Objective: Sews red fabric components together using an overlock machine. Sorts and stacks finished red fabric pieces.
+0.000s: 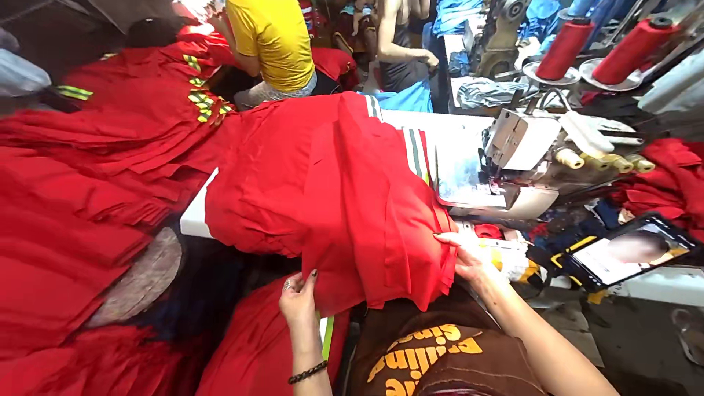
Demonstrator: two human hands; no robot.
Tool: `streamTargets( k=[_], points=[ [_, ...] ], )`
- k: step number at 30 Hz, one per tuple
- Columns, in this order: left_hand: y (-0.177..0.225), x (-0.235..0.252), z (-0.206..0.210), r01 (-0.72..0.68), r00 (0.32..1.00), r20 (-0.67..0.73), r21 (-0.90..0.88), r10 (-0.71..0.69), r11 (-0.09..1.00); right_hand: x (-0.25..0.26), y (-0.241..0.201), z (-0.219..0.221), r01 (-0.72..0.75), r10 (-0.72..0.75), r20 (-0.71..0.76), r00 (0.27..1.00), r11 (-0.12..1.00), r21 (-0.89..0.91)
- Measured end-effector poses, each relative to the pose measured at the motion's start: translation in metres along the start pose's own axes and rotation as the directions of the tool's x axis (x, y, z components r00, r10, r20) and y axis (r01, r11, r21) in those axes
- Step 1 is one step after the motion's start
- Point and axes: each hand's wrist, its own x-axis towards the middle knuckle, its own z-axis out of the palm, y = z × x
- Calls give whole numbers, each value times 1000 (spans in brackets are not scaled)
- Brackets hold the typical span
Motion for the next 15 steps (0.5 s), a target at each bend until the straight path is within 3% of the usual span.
streamTargets(
  k=[4, 8, 10, 12, 15],
  points=[
    [13, -7, -21, -54, 998, -44, -112, 49, 992, 2, 2, -3, 22, -22, 31, 999, 1000, -1],
    [30, -20, -23, -225, 970, -58, 137, 234, 965, 0, 1, 3, 13, -13, 1, 1000, 1000, -16],
    [45, -26, -14, -369, 928, 24, 192, 372, 909, -1, 1, 4, 44, -42, 18, 999, 991, -124],
    [64, -36, 6, -475, 878, 135, 129, 459, 871, 0, 5, 4, 93, -83, 54, 995, 963, -252],
    [86, -54, 48, -615, 762, 339, 115, 552, 780, 4, 9, 3, 126, -106, 73, 992, 910, -394]
  ],
)
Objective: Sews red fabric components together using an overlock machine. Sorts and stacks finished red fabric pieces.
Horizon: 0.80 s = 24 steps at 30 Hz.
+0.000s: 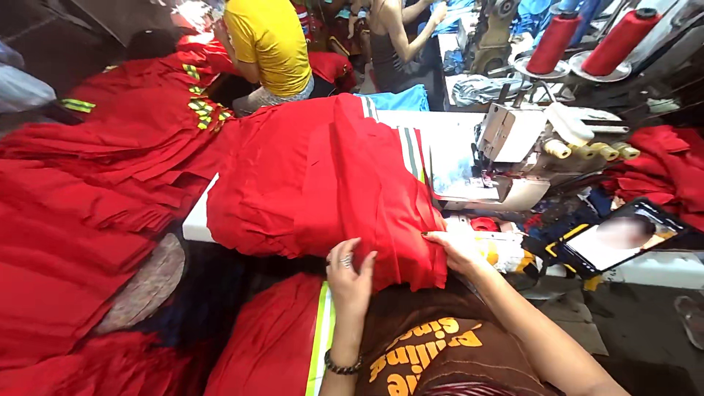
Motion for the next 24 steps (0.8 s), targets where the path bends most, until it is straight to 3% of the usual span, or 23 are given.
streamTargets(
  k=[3, 6, 8, 10, 12, 14, 16, 19, 22, 24],
  points=[
    [17, 9, 32, -134, 986, 127, 191, 111, 972, 1, 3, 0, 5, -5, -5, 1000, 1000, -29],
    [16, 13, 32, -74, 990, 123, 28, 71, 997, 1, 4, -2, 20, -21, 20, 1000, 999, 36],
    [6, 14, 10, 51, 998, -24, -210, -57, 976, 1, 1, -5, 43, -51, 73, 996, 993, 107],
    [-16, 15, -22, 143, 944, -224, -388, -244, 910, 1, 0, -8, 52, -70, 113, 991, 986, 156],
    [-42, 13, -53, 272, 818, -369, -428, -442, 862, 1, 0, -11, 21, -48, 111, 993, 973, 230],
    [-72, 5, -70, 381, 746, -446, -324, -495, 866, 0, 1, -16, -36, -18, 151, 988, 939, 343],
    [-87, -3, -74, 428, 761, -463, -167, -454, 888, 1, -2, -17, -64, -18, 187, 982, 904, 423],
    [-55, -5, -56, 253, 875, -416, -39, -246, 967, 7, 3, -24, -45, -107, 266, 958, 860, 508],
    [-10, -2, -14, -41, 984, -173, -70, 29, 997, 14, 10, -34, -113, -150, 435, 888, 845, 522],
    [15, -2, 17, -223, 974, 49, 12, 222, 975, 11, 8, -35, -162, -104, 461, 881, 850, 502]
  ],
)
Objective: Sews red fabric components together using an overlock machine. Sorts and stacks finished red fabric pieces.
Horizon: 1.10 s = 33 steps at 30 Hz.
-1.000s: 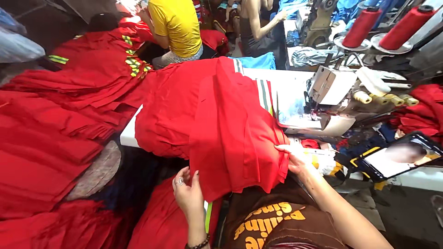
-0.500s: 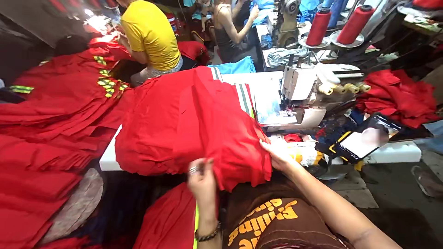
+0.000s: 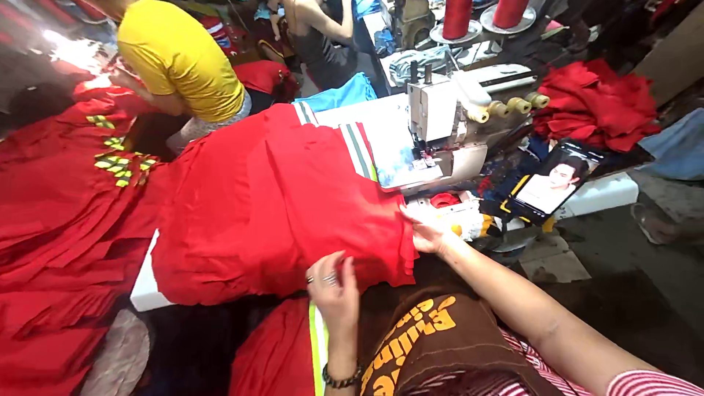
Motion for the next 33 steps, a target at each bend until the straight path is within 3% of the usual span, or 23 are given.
streamTargets(
  k=[3, 6, 9, 12, 16, 19, 21, 22, 24, 25, 26, 30, 31, 33],
  points=[
    [20, 1, 44, -267, 940, 248, 111, 233, 957, -3, 0, 2, -40, 38, -59, 998, 999, -19],
    [16, -7, 70, -400, 908, 200, 163, 367, 902, -3, 1, -3, -20, 21, 15, 1000, 999, -34],
    [7, -7, 67, -378, 919, 156, 80, 363, 922, -2, 4, -5, -24, 27, 36, 999, 995, -93],
    [2, -10, 57, -389, 902, 204, 4, 380, 921, -2, 5, 1, -11, 11, -3, 1000, 979, -204],
    [11, -30, 40, -291, 855, 374, -226, 359, 930, 3, 1, 31, -112, 49, -221, 974, 952, -284],
    [12, -51, 39, -106, 738, 568, -436, 365, 894, 14, 5, 55, -201, 37, -295, 955, 811, -550],
    [10, -58, 40, -34, 622, 707, -404, 336, 914, 20, 8, 67, -265, 59, -322, 945, 714, -648],
    [10, -58, 40, -9, 559, 775, -349, 294, 937, 23, 10, 72, -312, 94, -352, 931, 704, -639],
    [17, -51, 40, 90, 438, 878, -259, 195, 962, 26, 13, 91, -353, 133, -418, 898, 787, -507],
    [20, -49, 42, 146, 413, 894, -251, 171, 957, 25, 11, 103, -339, 164, -400, 902, 841, -421],
    [20, -49, 47, 206, 407, 900, -259, 158, 944, 23, 5, 116, -295, 173, -345, 923, 891, -345],
    [19, -53, 69, 260, 595, 756, -503, 273, 824, -1, -28, 160, 2, 3, 43, 999, 991, -133],
    [21, -54, 71, 295, 622, 748, -498, 232, 815, -10, -36, 169, 113, -98, 148, 984, 989, -92],
    [47, -40, 52, 437, 599, 797, -247, -75, 865, -35, -56, 191, 357, -341, 266, 902, 934, -15]
  ],
)
